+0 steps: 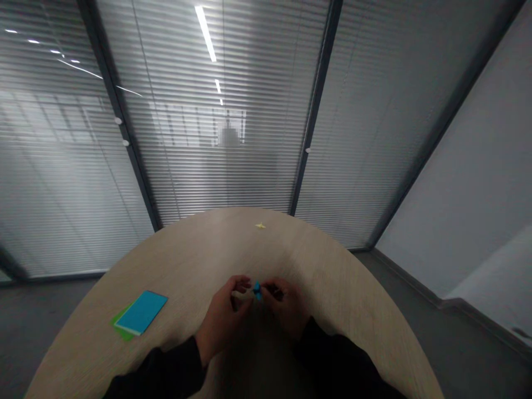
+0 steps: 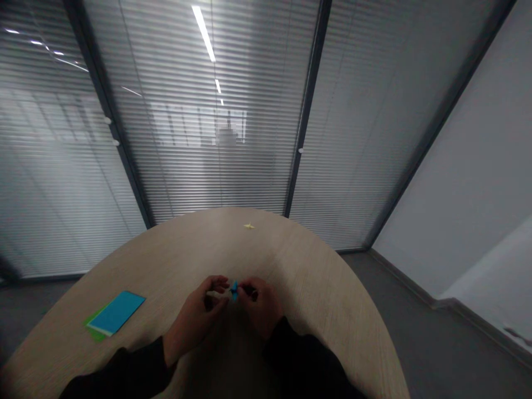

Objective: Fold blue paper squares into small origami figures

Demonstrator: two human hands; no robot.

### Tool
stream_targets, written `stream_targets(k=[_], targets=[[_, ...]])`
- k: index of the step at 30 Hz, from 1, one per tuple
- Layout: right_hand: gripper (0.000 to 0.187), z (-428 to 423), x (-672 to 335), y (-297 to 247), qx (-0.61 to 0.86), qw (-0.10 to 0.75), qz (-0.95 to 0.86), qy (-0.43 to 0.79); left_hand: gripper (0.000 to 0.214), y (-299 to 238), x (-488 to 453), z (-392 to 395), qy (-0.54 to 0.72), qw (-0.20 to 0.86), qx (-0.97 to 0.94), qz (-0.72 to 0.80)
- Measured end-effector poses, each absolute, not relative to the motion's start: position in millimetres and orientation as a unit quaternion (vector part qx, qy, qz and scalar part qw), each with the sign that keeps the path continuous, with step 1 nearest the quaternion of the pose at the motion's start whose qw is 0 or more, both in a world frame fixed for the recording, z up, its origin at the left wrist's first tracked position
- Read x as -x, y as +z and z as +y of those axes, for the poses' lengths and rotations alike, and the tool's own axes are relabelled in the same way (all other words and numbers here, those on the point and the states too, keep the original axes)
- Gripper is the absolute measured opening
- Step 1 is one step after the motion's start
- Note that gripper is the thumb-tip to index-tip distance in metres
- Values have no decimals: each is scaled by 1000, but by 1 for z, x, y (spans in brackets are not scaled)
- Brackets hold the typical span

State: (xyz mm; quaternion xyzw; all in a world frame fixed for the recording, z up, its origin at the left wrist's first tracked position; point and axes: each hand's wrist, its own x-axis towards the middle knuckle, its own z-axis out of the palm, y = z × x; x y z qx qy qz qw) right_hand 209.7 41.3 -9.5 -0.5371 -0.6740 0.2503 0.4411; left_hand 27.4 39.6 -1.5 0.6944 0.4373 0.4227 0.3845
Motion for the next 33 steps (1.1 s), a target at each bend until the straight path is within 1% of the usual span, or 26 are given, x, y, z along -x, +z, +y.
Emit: stream_targets(k=[6, 12, 15, 19, 21, 25, 33], targets=[[17, 80, -217, -19, 568, 442, -671, 180, 24, 2, -28, 39, 430, 369, -692, 447], [16, 125, -225, -18, 575, 445, -674, 133, 25, 2, -27, 38, 409, 369, -699, 455], [15, 142, -229, -17, 562, 431, -695, 123, 26, 2, -26, 38, 397, 360, -711, 454], [13, 150, -234, -16, 522, 392, -747, 128, 26, 3, -25, 37, 385, 352, -712, 470], [12, 150, -234, -16, 505, 374, -767, 129, 26, 2, -23, 39, 392, 339, -707, 482], [11, 147, -233, -17, 494, 355, -784, 122, 27, -4, -15, 49, 396, 249, -719, 513], [17, 142, -230, -20, 506, 365, -778, 74, 25, -8, -8, 56, 375, 192, -759, 496]])
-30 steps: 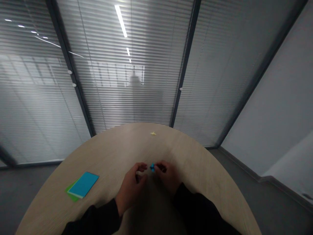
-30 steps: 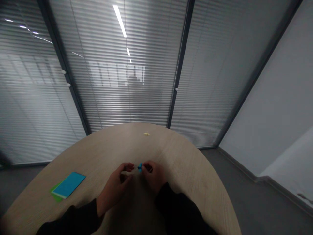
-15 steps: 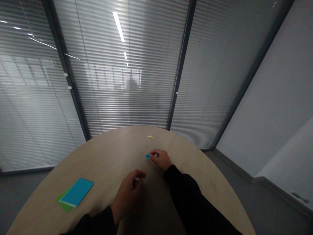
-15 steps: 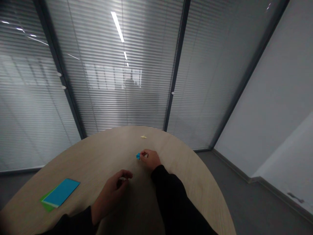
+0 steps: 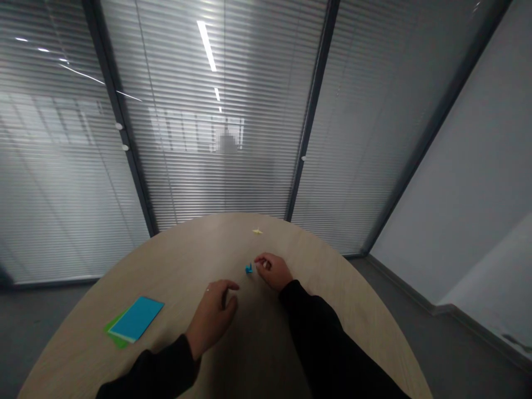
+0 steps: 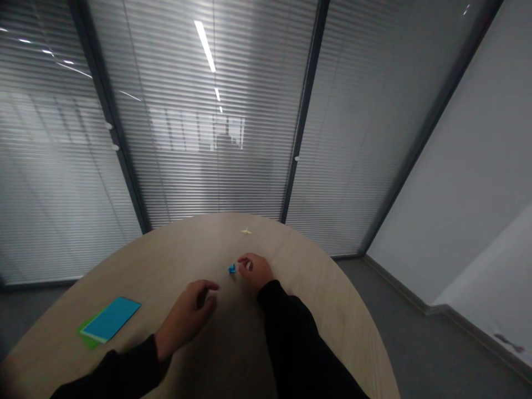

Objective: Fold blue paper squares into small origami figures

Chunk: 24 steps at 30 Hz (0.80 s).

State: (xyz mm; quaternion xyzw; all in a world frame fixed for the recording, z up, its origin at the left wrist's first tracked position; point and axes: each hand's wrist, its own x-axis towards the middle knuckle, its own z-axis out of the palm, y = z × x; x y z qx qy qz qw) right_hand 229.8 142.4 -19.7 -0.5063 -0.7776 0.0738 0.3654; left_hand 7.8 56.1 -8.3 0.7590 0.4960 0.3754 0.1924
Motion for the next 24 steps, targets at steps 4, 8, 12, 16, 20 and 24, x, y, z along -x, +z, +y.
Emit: stream_targets(k=[4, 8, 12, 16, 20, 24], targets=[[15, 133, -225, -19, 478, 345, -807, 44, 24, -10, -9, 55, 370, 180, -769, 489], [10, 131, -223, -19, 454, 309, -836, 8, 23, -10, -9, 54, 366, 181, -776, 480], [10, 135, -225, -21, 462, 285, -840, -22, 21, -6, -10, 52, 361, 188, -779, 477], [12, 141, -228, -22, 482, 281, -829, -38, 21, -2, -12, 50, 360, 192, -782, 471], [13, 151, -233, -23, 512, 296, -805, -49, 21, 1, -13, 49, 348, 198, -783, 476], [14, 166, -241, -22, 538, 303, -785, -60, 23, 6, -15, 47, 328, 201, -794, 472]])
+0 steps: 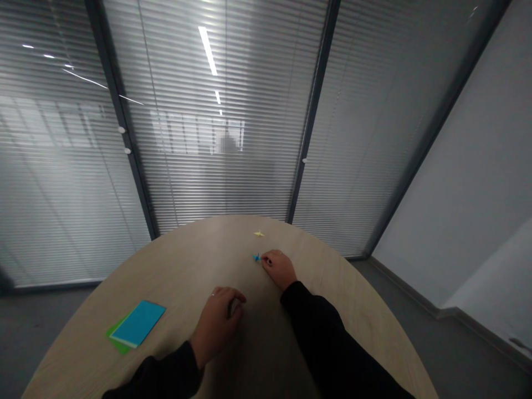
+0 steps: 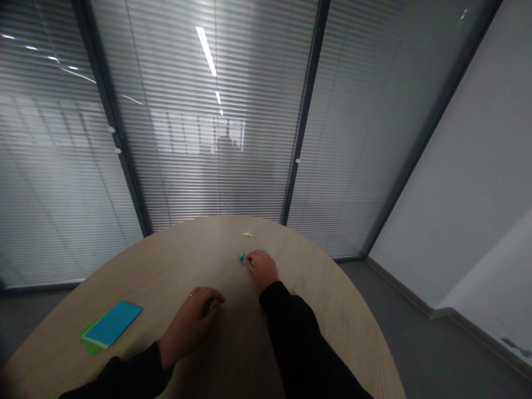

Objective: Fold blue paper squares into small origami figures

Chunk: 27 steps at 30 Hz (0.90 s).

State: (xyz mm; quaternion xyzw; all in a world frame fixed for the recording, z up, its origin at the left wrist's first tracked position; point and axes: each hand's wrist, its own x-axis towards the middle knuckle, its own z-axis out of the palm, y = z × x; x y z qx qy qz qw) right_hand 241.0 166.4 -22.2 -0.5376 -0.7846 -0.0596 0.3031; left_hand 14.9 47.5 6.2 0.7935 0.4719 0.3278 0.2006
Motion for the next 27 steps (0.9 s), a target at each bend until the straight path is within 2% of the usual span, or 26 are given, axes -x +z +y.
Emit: stream_targets(k=[15, 27], targets=[[14, 232, -262, -23, 550, 288, -779, -86, 21, 13, -16, 45, 291, 215, -812, 457], [16, 235, -265, -24, 549, 308, -774, -71, 20, 8, -16, 48, 295, 213, -817, 447]])
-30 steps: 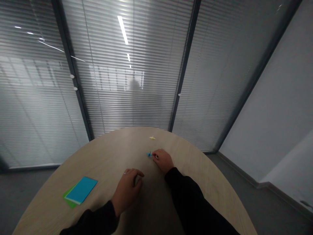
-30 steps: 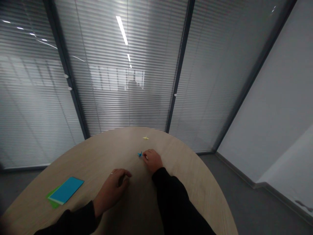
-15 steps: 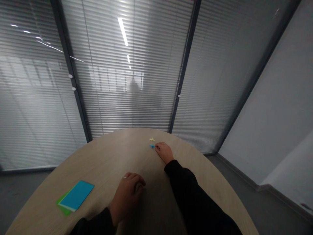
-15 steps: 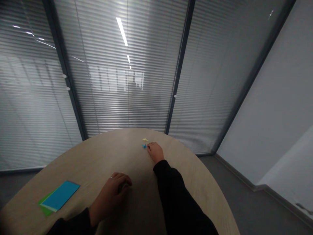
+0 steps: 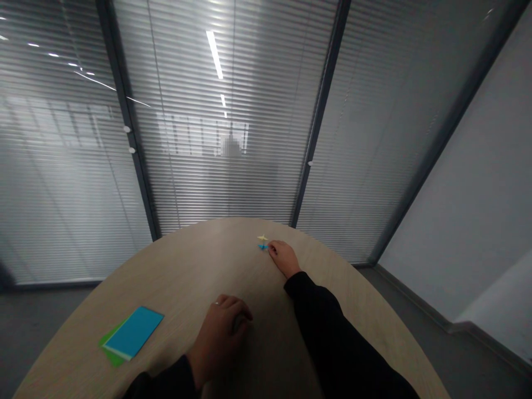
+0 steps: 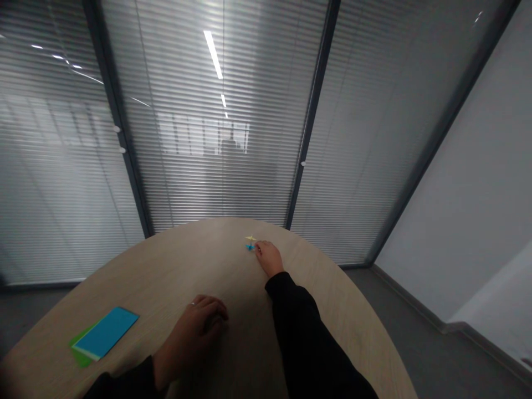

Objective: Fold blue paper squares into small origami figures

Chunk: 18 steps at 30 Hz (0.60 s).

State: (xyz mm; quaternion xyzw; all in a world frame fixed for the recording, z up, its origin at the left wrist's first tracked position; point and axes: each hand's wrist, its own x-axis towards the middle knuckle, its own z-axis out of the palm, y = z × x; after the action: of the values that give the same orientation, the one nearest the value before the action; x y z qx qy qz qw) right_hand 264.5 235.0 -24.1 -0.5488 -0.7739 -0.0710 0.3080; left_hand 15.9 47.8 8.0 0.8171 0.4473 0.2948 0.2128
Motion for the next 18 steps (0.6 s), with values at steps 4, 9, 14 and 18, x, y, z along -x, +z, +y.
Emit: stream_targets(k=[4, 9, 14, 18], targets=[[18, 232, -265, -24, 548, 321, -770, -66, 19, 7, -15, 47, 301, 213, -816, 446], [22, 219, -263, -22, 550, 339, -760, -70, 19, 9, -15, 45, 295, 205, -821, 445], [26, 172, -247, -24, 534, 345, -770, -59, 23, 11, -16, 41, 291, 150, -833, 445], [29, 104, -223, -25, 507, 330, -796, -37, 28, 5, -13, 32, 282, 72, -847, 446]])
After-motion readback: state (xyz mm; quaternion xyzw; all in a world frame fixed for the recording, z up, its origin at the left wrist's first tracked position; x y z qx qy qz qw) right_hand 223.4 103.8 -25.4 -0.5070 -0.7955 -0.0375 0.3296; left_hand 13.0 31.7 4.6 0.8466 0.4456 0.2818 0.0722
